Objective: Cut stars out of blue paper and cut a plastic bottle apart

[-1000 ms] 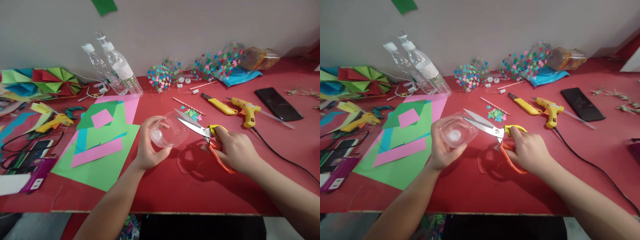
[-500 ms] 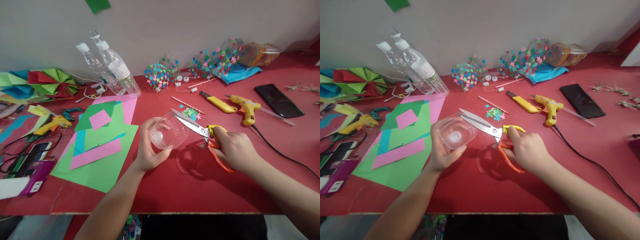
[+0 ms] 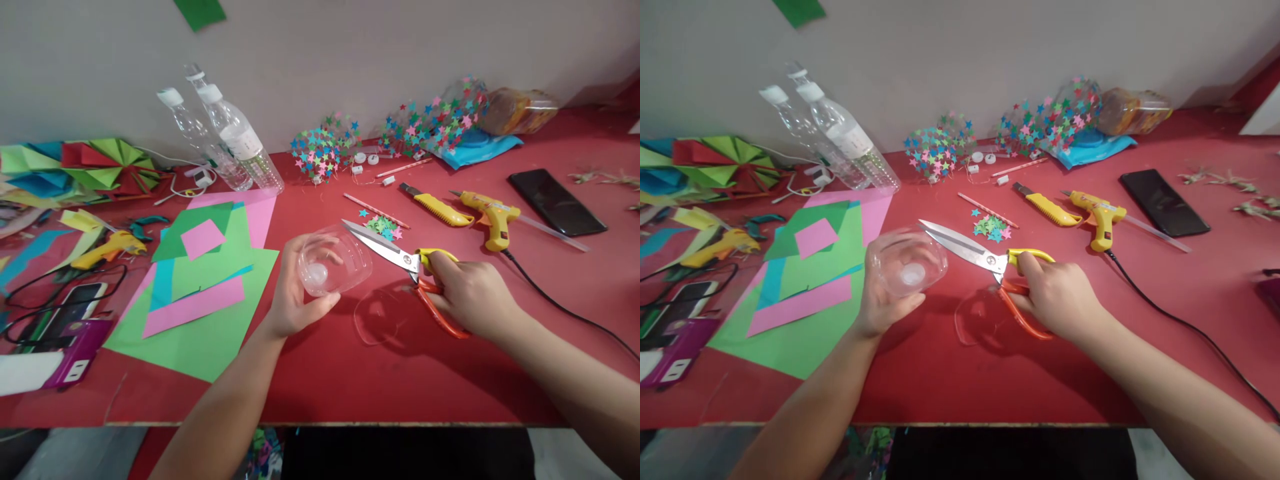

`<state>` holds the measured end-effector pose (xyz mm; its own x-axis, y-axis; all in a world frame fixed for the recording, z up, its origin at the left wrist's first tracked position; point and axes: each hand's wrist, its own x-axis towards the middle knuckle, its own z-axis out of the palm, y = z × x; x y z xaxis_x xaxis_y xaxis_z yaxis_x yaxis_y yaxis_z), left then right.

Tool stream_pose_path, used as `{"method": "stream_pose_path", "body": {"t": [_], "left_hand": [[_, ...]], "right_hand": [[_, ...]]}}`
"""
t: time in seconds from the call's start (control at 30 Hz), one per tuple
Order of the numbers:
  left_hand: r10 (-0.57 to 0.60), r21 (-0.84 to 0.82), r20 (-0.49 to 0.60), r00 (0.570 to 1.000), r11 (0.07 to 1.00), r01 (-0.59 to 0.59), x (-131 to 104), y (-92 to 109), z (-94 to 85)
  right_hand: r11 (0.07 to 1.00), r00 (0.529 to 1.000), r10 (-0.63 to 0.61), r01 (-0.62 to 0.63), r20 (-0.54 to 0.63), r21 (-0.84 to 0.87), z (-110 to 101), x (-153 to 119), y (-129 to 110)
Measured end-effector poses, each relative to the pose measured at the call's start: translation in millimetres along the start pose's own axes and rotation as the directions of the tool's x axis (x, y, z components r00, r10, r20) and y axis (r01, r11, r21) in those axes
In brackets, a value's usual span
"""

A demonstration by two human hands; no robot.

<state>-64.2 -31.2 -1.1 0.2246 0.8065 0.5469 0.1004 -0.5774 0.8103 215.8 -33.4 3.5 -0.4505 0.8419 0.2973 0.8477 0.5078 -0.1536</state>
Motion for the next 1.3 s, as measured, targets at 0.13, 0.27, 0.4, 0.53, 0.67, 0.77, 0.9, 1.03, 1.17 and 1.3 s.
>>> {"method": "stream_pose_path", "body": {"t": [0.13, 0.27, 0.4, 0.53, 0.67, 0.77, 0.9, 1.03, 1.17, 1.3], "left_hand": [[-0.051, -0.149, 0.071, 0.996, 0.987, 0.061, 2.6, -1.6, -8.2], [-0.099, -0.285, 0.076, 0.992, 0.952, 0.116, 2.8, -2.7, -11.8], [-0.106, -0.295, 0.047, 0.993, 0.949, 0.115, 1.2, -3.4, -12.0], [-0.114, -0.256, 0.016, 0.993, 0.96, 0.114, -0.4, -3.7, -13.2], [-0.134, -0.243, -0.001, 0.991, 0.961, 0.129, -1.3, -3.2, -13.8], [-0.14, -0.232, -0.014, 0.99, 0.964, 0.133, -1.2, -2.5, -13.7], [-0.147, -0.23, -0.013, 0.989, 0.963, 0.14, -0.7, -2.4, -14.6], [-0.158, -0.267, 0.019, 0.987, 0.951, 0.157, -0.9, -3.6, -15.6], [-0.186, -0.275, 0.067, 0.98, 0.941, 0.197, -2.7, -5.2, -15.4], [-0.204, -0.279, 0.093, 0.974, 0.934, 0.222, -4.4, -7.2, -15.3]], "right_hand": [[0.999, 0.999, -0.038, 0.037, -0.032, -0.026, -1.6, 1.1, 0.2], [0.995, 0.992, -0.078, 0.071, -0.102, -0.069, -2.6, 0.3, -2.6], [0.992, 0.991, -0.085, 0.074, -0.105, -0.102, -3.2, -0.6, -5.5], [0.99, 0.99, -0.093, 0.081, -0.108, -0.112, -3.8, -0.3, -6.9], [0.988, 0.981, -0.131, 0.116, -0.144, -0.106, -3.4, 0.1, -8.0], [0.985, 0.977, -0.146, 0.128, -0.156, -0.119, -2.4, 0.0, -7.5], [0.982, 0.979, -0.148, 0.129, -0.137, -0.141, -1.3, -0.4, -5.6], [0.984, 0.984, -0.125, 0.107, -0.124, -0.141, -2.0, -0.6, -6.9], [0.985, 0.986, -0.117, 0.101, -0.114, -0.138, -3.4, -0.6, -9.5], [0.986, 0.987, -0.123, 0.11, -0.106, -0.125, -2.2, -1.1, -8.5]]}}
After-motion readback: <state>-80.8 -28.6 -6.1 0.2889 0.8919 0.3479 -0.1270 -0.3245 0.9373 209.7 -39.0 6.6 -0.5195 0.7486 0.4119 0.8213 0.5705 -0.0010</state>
